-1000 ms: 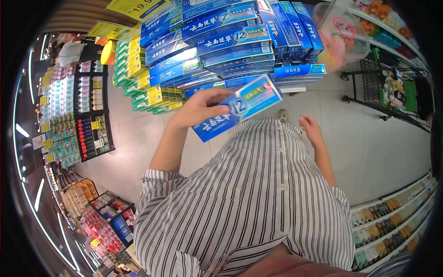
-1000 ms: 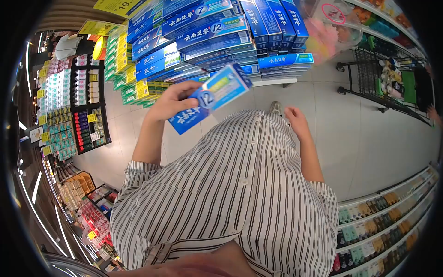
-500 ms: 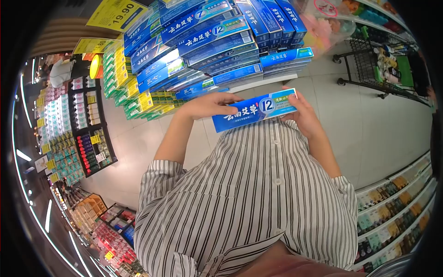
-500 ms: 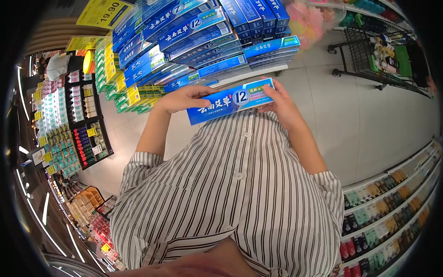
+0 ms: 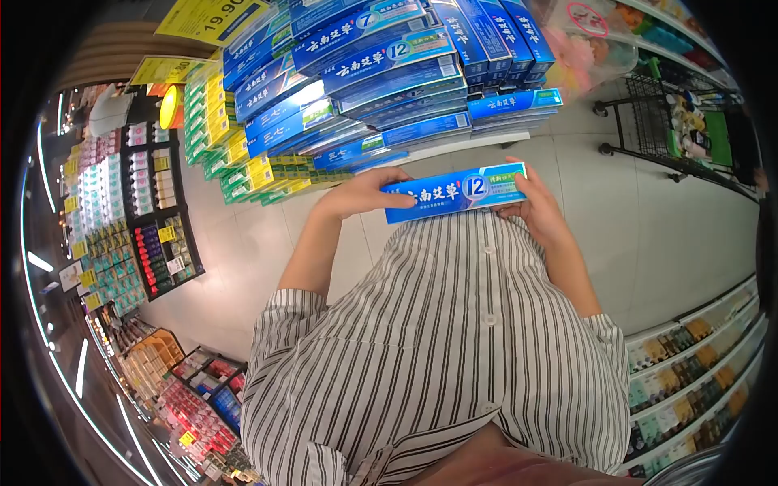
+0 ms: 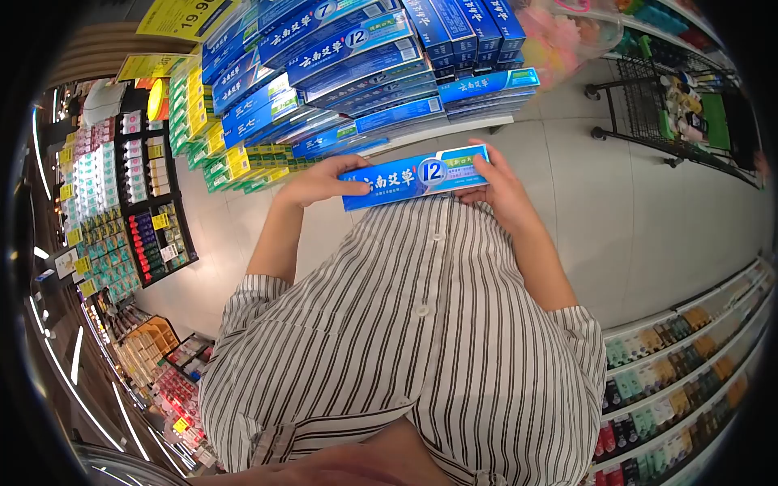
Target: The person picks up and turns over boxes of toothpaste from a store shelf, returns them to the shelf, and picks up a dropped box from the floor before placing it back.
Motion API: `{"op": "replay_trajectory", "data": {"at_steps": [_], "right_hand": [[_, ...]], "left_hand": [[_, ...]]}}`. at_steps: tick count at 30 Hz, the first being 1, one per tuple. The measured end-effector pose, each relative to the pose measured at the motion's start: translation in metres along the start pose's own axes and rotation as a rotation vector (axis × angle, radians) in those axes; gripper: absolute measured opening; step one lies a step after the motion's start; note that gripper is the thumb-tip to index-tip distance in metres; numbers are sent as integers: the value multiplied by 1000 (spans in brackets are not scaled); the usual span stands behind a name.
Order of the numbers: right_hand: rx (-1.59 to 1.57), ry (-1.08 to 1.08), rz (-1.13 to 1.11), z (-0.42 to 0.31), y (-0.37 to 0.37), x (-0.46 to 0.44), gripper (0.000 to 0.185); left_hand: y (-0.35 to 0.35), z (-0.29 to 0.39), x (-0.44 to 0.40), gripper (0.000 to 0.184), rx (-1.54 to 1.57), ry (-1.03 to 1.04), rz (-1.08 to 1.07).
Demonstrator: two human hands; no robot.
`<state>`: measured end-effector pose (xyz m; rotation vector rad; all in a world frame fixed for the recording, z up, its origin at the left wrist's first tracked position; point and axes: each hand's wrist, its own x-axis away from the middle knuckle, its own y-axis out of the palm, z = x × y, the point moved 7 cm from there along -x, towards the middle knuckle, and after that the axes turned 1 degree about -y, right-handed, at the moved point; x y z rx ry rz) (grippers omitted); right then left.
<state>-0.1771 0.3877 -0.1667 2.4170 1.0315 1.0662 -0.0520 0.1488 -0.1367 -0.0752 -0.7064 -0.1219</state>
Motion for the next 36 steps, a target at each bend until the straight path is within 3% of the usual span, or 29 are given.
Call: {"op": "replay_trajectory", "data": {"at_steps": [2,4,7,11,15,17,25,36], "right_hand": [[53,-25,-26,-7,11,0,48],[130,-69,-35,-17,21,-3,50],[210,-90,-118,-25,45,-4,51],[247,-239,-202,-20,58,-10,54],[204,-215,-213,-4,48,-16,57],[248,-104,-51,11,21,-25,56],[316,75,69,60,-46,-37,48],[254,170,263,72,-84,-7,37]], "left_hand": [[5,21,5,59,-162,-11,-61],[12,45,8,74,-565,-45,-65],[27,57,7,83,-584,91,2],[23,51,6,80,-487,150,88],[13,36,5,77,-480,216,179],[0,26,-2,69,-586,235,324],[-46,-10,-50,55,-793,339,762],[-31,-19,-122,55,-967,342,754]]}}
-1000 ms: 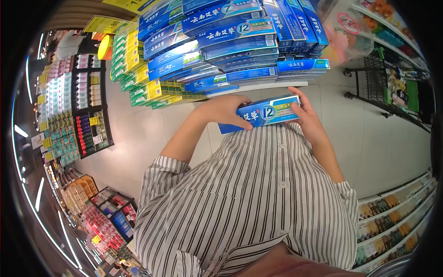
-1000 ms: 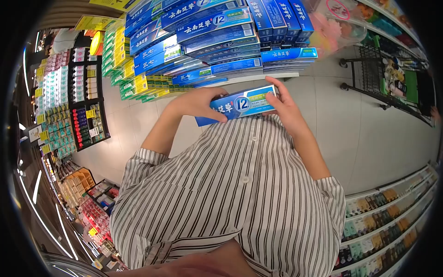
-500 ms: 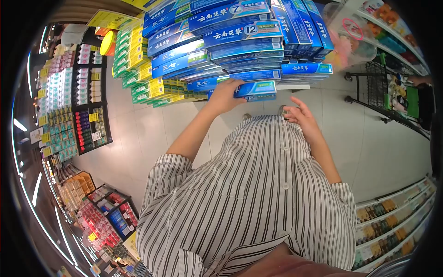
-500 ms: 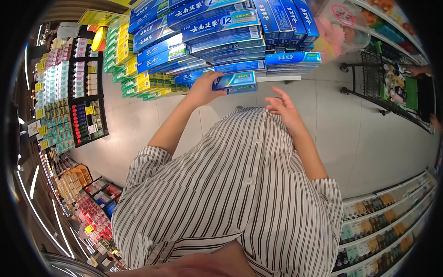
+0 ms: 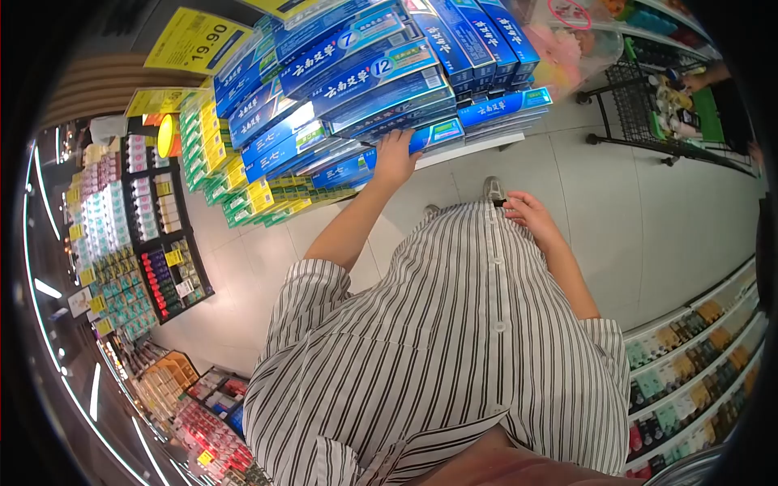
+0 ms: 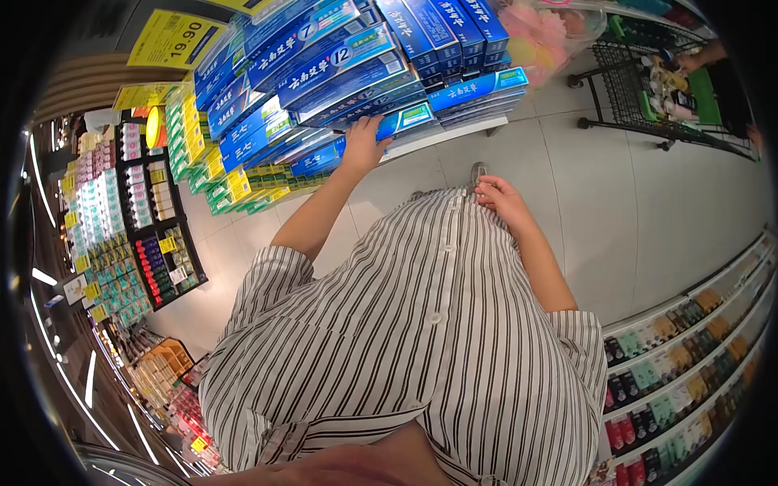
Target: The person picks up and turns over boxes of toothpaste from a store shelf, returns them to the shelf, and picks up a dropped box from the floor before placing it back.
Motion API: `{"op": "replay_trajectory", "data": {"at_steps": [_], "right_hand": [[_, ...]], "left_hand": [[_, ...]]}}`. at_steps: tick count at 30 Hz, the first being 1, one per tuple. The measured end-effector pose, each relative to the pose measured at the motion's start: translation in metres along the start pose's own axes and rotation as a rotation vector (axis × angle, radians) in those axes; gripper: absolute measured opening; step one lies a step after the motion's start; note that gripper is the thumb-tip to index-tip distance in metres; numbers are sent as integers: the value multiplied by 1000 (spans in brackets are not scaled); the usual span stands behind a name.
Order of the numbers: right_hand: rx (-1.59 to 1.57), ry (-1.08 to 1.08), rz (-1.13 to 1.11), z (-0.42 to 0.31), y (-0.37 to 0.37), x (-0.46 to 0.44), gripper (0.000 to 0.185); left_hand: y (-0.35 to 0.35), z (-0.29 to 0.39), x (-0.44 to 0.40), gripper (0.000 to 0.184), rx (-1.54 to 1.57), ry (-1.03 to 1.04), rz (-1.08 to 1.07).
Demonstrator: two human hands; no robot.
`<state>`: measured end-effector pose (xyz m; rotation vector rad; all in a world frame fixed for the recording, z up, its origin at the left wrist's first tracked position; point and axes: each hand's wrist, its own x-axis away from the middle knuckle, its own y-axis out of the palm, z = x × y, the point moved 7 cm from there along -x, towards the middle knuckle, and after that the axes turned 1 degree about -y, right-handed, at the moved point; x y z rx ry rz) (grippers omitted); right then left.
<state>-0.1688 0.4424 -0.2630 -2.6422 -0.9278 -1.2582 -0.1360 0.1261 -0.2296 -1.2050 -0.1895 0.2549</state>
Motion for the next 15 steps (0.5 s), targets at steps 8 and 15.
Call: {"op": "replay_trajectory", "data": {"at_steps": [8,15], "right_hand": [[-93,41,72,30,-29,-1,39],[-88,57,67,37,-38,-10,40]], "left_hand": [[8,6,-11,54,-107,-33,34],[6,16,0,55,-133,-17,222]]}}
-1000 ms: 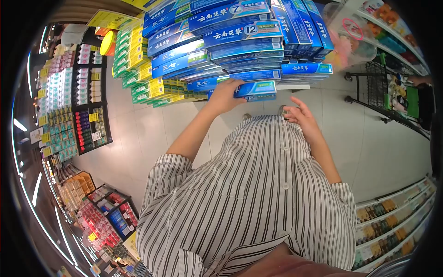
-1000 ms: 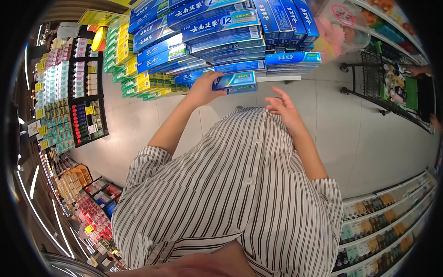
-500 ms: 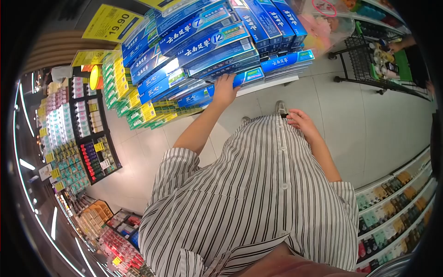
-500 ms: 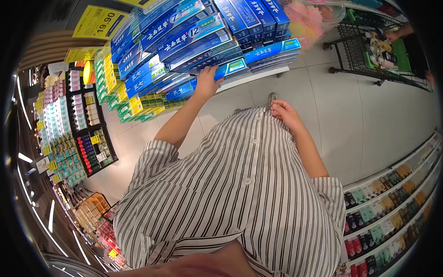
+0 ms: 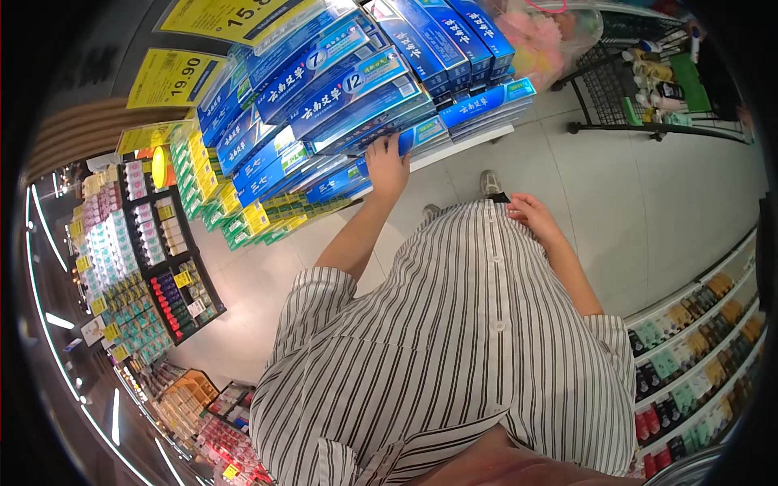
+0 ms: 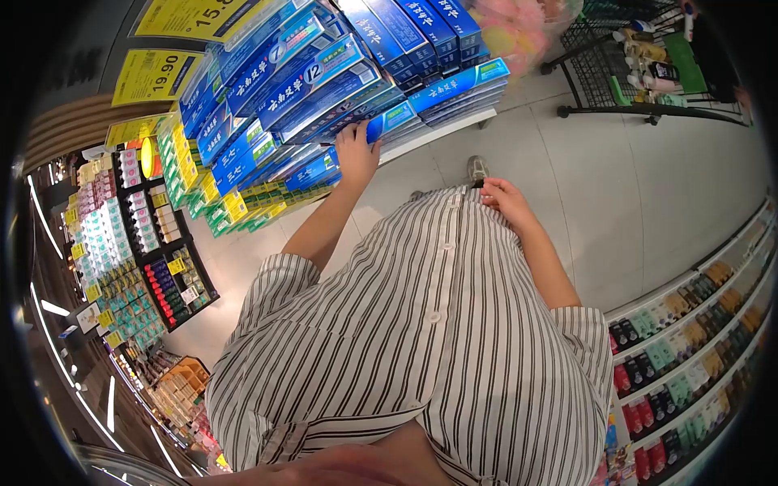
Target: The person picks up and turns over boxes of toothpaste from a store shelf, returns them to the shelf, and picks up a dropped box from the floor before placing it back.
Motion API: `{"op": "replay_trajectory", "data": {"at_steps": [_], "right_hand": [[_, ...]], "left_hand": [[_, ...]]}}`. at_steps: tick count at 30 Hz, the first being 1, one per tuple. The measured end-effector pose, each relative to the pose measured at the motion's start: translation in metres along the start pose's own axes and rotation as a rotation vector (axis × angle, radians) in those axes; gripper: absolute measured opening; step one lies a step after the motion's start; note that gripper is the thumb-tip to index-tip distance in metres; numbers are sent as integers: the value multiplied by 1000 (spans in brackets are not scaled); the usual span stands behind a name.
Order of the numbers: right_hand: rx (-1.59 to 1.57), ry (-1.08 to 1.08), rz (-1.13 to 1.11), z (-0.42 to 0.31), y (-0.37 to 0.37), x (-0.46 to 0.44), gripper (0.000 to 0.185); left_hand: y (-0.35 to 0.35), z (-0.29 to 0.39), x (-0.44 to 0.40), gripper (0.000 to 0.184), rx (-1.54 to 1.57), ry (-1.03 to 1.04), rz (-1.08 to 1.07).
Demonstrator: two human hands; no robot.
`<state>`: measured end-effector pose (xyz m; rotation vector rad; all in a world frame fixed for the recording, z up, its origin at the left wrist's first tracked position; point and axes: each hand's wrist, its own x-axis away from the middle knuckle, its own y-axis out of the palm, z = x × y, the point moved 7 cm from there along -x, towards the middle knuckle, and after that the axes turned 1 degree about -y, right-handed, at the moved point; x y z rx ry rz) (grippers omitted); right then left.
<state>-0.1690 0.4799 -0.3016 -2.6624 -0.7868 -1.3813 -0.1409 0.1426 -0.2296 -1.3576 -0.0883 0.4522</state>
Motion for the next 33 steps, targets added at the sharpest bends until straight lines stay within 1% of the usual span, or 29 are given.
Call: {"op": "replay_trajectory", "data": {"at_steps": [2,3,8,15,18,20,24,26,27,28,30,31,33], "right_hand": [[-3,3,-5,-1,2,-4,40],[2,3,-12,-2,4,-6,40],[32,4,-33,-8,12,-12,38],[55,15,-62,-6,17,-16,36],[57,28,-66,-2,19,-16,35],[35,38,-50,-2,18,-13,36],[37,36,-60,5,22,-16,36],[36,33,-48,7,23,-15,35],[34,28,-50,7,22,-15,35],[24,31,-44,10,21,-16,35],[11,33,-40,14,23,-16,35],[12,28,-34,13,23,-15,34],[23,25,-33,15,24,-14,33]], "left_hand": [[-5,1,3,55,8,-11,82],[-4,0,3,55,3,-19,86],[-2,-4,1,56,-11,-34,33],[-4,-12,6,57,-32,-20,57],[-6,-14,6,56,-56,-10,56],[-6,-11,5,54,-26,-22,-4],[-9,-9,7,52,-28,18,27],[-19,-4,9,47,131,16,64],[-31,5,9,43,194,67,84],[-46,12,9,43,191,71,86],[-92,37,3,43,325,233,117],[-110,38,-6,43,323,233,117],[-154,42,-20,42,325,373,230]]}}
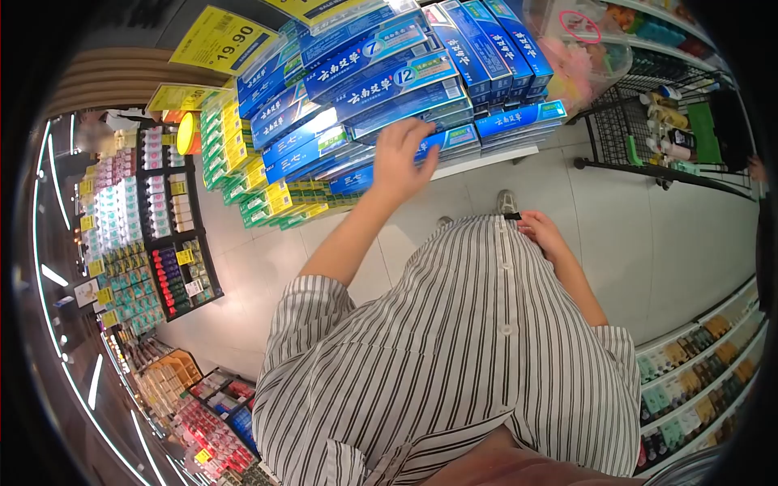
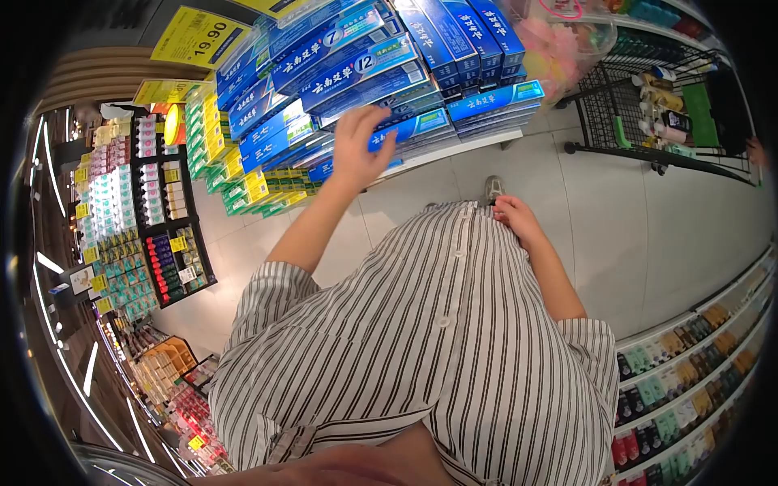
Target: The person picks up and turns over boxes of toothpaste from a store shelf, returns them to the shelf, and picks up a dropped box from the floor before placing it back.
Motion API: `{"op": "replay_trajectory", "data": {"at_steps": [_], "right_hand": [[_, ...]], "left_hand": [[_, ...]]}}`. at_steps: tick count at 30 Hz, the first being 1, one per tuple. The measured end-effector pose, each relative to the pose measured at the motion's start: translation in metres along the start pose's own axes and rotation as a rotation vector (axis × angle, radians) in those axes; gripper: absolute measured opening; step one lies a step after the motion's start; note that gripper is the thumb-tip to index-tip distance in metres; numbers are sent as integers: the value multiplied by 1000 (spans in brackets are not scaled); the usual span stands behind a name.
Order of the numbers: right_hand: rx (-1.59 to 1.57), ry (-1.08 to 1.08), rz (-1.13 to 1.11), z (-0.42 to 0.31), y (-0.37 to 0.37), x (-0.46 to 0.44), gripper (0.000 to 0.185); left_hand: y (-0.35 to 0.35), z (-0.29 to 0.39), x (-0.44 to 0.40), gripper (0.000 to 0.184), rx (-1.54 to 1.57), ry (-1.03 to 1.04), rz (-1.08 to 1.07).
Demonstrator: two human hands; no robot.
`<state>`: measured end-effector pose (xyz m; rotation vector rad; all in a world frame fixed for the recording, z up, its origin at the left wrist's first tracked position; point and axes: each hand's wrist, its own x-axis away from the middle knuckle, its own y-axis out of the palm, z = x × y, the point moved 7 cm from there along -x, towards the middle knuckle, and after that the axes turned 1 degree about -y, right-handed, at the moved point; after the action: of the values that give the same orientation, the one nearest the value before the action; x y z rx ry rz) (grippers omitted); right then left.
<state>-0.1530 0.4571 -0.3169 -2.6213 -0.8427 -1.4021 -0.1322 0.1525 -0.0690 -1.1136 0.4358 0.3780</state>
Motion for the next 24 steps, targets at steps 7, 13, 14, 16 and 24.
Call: {"op": "replay_trajectory", "data": {"at_steps": [7,13,14,16,24], "right_hand": [[11,-11,-13,-5,4,-3,33],[-30,-22,0,1,-2,-3,34],[-35,-30,-10,2,-2,-4,34],[-32,-28,-7,2,-3,-5,34],[-56,-23,-1,2,-2,-9,31]], "left_hand": [[-30,-43,-36,49,-321,-28,63],[-64,-72,-53,51,-385,-96,116],[-71,-80,-57,55,-457,-101,117],[-76,-100,-63,57,-474,-155,19],[-77,-138,-79,79,-553,-326,-289]]}}
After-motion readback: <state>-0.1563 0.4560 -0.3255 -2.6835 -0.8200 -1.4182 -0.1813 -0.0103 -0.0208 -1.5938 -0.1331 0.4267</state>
